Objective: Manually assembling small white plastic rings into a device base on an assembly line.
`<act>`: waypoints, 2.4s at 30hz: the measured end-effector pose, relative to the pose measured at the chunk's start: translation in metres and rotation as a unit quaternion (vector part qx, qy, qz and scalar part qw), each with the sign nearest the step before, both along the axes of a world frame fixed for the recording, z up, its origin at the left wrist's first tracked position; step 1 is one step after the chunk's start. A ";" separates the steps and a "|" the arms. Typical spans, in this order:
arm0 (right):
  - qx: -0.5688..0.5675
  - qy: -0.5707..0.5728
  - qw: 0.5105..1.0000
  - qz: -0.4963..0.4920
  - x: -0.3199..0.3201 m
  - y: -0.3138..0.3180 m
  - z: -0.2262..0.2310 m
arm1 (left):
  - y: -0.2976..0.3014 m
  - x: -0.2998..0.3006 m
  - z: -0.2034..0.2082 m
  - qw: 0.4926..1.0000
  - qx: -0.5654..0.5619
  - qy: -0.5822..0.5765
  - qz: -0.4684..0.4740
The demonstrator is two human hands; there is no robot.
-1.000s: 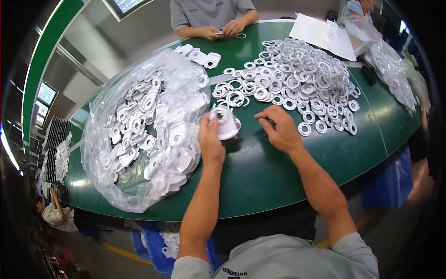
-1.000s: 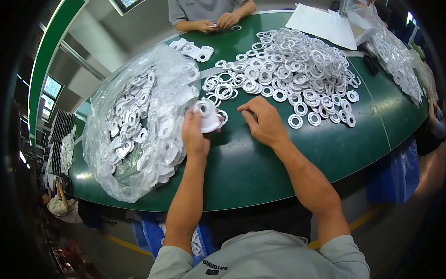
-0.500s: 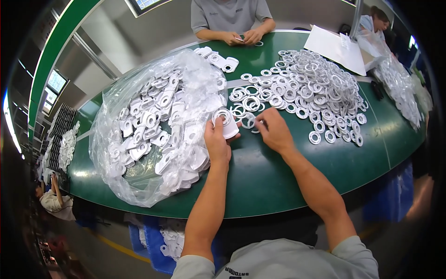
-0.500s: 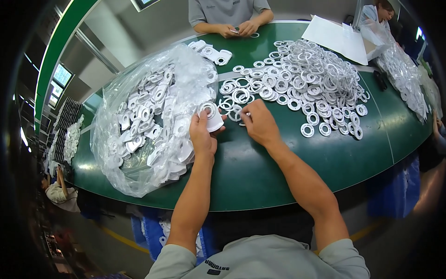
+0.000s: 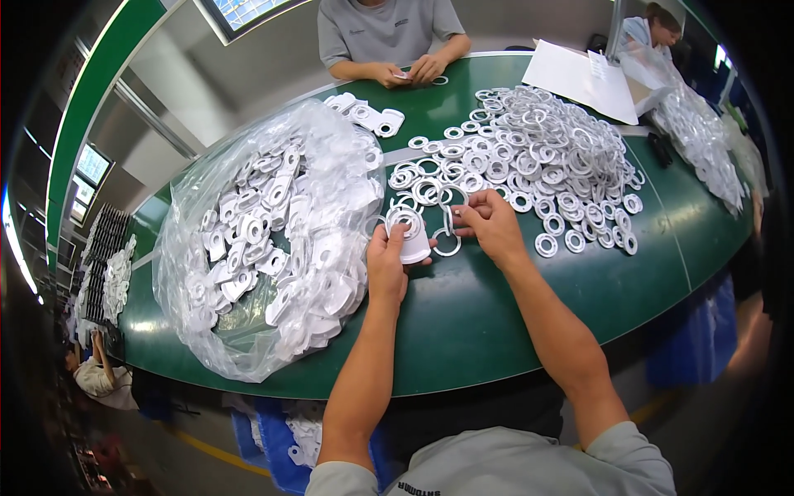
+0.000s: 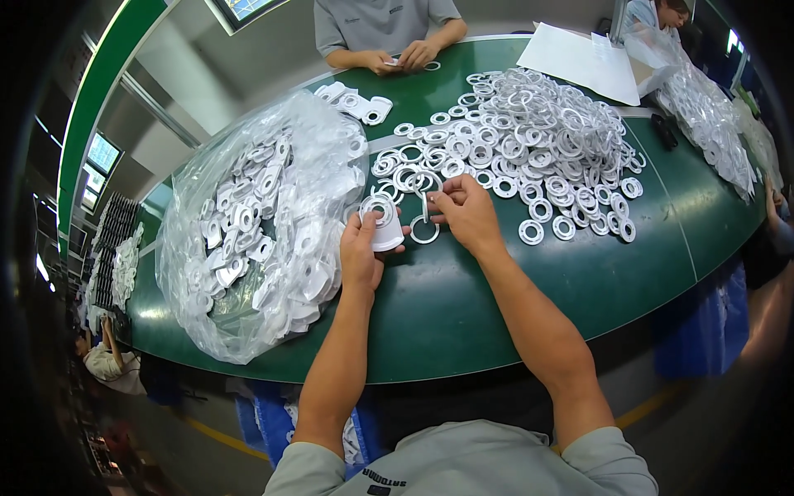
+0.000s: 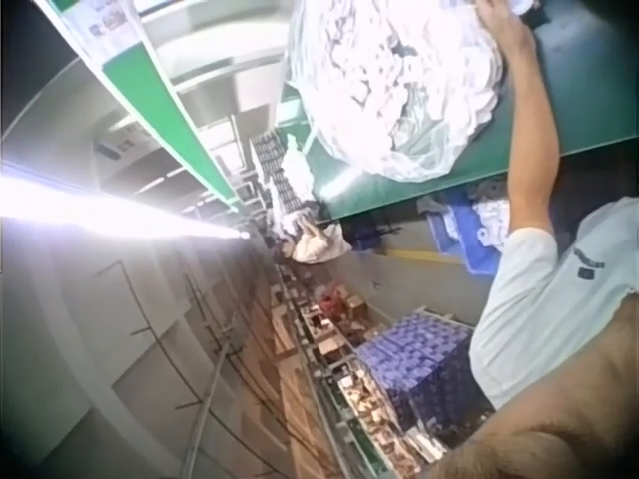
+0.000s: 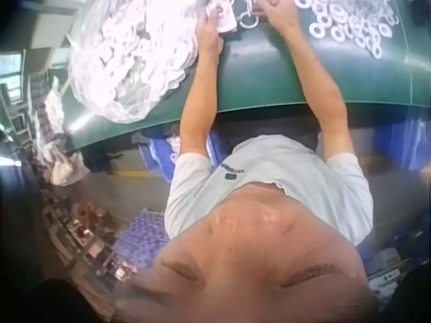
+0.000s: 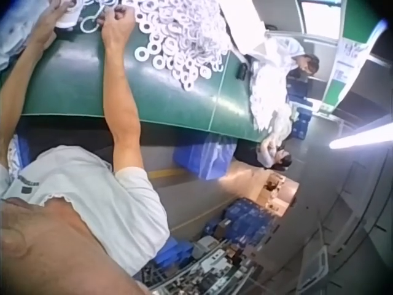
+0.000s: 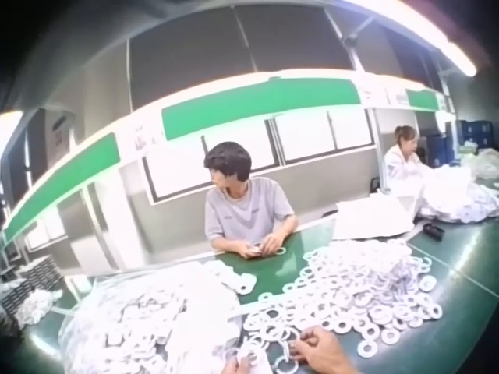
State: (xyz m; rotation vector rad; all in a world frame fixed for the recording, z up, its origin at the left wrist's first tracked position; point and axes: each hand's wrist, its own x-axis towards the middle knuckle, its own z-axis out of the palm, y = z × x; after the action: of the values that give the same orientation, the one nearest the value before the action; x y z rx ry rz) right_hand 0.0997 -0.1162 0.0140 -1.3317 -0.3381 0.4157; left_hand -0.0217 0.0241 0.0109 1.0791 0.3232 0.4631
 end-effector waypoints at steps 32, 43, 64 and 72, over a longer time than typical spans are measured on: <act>-0.038 0.034 0.993 0.108 0.006 -0.025 0.027 | -0.003 -0.003 -0.003 0.995 -0.027 0.028 -0.086; -0.025 0.054 0.989 0.139 0.000 -0.017 0.018 | -0.007 0.000 -0.001 0.994 0.039 0.071 -0.071; -0.102 0.024 0.990 0.093 -0.018 -0.003 0.013 | -0.009 0.001 -0.010 0.998 0.007 0.035 -0.061; -0.141 -0.014 0.988 0.066 -0.026 0.004 0.009 | -0.011 0.002 -0.011 0.997 0.019 0.039 -0.068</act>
State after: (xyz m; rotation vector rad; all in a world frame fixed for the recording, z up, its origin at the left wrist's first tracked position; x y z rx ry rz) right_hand 0.0734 -0.1120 0.0234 -1.5982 -0.4022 0.5719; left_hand -0.0195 0.0132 -0.0001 1.1497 0.3087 0.3073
